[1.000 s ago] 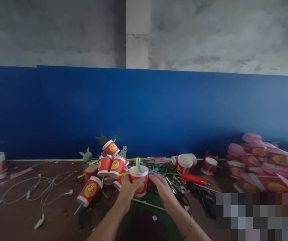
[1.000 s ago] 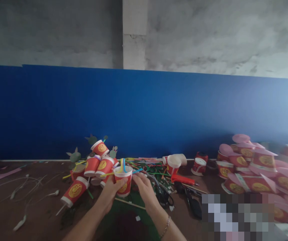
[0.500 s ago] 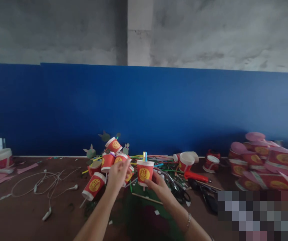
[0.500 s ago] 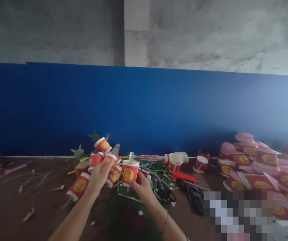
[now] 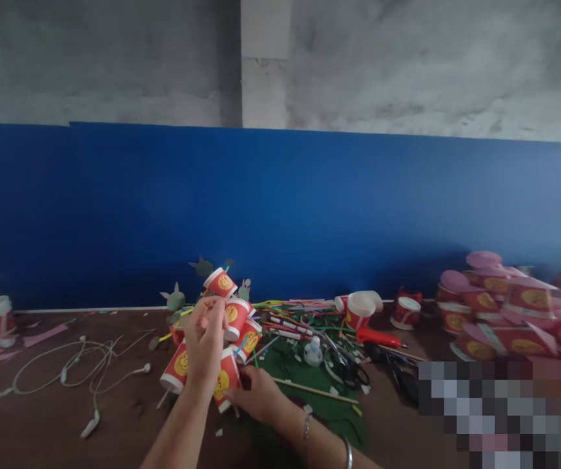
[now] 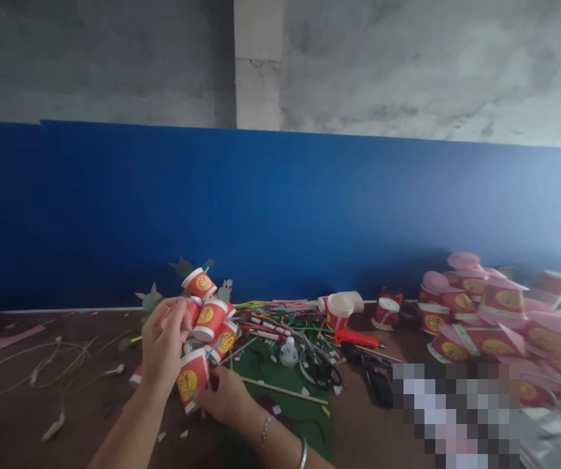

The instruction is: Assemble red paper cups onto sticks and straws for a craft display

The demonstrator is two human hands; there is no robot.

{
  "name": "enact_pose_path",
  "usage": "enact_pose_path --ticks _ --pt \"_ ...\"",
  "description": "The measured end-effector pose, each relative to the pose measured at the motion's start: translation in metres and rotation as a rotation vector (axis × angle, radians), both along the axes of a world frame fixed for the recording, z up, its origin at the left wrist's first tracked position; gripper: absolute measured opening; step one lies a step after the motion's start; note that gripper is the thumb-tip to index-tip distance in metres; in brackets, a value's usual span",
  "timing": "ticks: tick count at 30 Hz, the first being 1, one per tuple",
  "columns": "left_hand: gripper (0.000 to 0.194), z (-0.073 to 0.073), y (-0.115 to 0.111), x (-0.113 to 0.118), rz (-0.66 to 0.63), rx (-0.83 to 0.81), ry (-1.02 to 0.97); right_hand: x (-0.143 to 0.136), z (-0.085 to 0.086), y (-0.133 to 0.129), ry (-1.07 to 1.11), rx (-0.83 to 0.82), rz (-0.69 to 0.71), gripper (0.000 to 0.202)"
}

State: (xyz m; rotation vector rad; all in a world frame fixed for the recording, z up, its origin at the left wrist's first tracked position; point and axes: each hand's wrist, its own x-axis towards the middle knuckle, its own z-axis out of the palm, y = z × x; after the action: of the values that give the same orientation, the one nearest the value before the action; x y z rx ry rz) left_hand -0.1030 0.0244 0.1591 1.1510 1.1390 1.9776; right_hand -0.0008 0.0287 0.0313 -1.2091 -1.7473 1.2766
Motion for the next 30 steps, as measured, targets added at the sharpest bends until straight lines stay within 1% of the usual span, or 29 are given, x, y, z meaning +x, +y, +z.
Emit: enact_pose_path --ticks 4,8,11,13,15,18,20,21,24,26,27,28,30 --pt "0.018 -0.001 0.000 0.000 -0.058 -0.012 0.018 0.004 -0.002 -0.005 -0.080 0.076 -0.014 0.023" --pt "0.020 0.000 -0.001 0.001 -0.084 -0.038 0.021 0.014 0.004 -0.016 -0.207 0.187 -0.073 0.025" --pt "0.016 0.002 -0.002 0.005 -0.075 -0.034 0.017 0.031 0.011 -0.019 -0.255 0.282 -0.072 0.026" --pt "0.013 0.004 -0.004 0.007 -0.077 -0.024 0.050 0.050 0.017 -0.014 -0.264 0.251 -0.086 0.028" --pt "0.015 0.005 -0.005 0.009 -0.145 -0.049 0.118 0.074 0.022 -0.005 -0.300 0.282 -0.133 0.024" --pt "0.020 0.000 -0.008 0.015 -0.382 -0.152 0.311 0.110 0.028 0.008 -0.370 0.322 -0.237 0.022" --pt "0.022 -0.009 -0.010 0.021 -0.534 -0.199 0.487 0.128 0.028 0.011 -0.445 0.365 -0.259 0.021" --pt "0.021 -0.016 -0.011 0.026 -0.591 -0.204 0.588 0.134 0.026 0.011 -0.482 0.367 -0.235 0.022" --pt "0.015 -0.039 -0.014 0.044 -0.734 -0.178 0.880 0.142 0.018 0.003 -0.547 0.412 -0.104 0.020" --pt "0.016 -0.055 -0.016 0.056 -0.842 -0.182 1.127 0.142 0.012 -0.004 -0.585 0.496 -0.012 0.027" --pt "0.016 -0.063 -0.019 0.060 -0.856 -0.182 1.239 0.141 0.009 -0.007 -0.613 0.542 0.019 0.030" --pt "0.017 -0.071 -0.022 0.064 -0.838 -0.174 1.317 0.141 0.006 -0.009 -0.642 0.579 0.031 0.030" --pt "0.026 -0.085 -0.030 0.066 -0.803 -0.161 1.392 0.142 0.002 -0.012 -0.691 0.619 0.006 0.026"
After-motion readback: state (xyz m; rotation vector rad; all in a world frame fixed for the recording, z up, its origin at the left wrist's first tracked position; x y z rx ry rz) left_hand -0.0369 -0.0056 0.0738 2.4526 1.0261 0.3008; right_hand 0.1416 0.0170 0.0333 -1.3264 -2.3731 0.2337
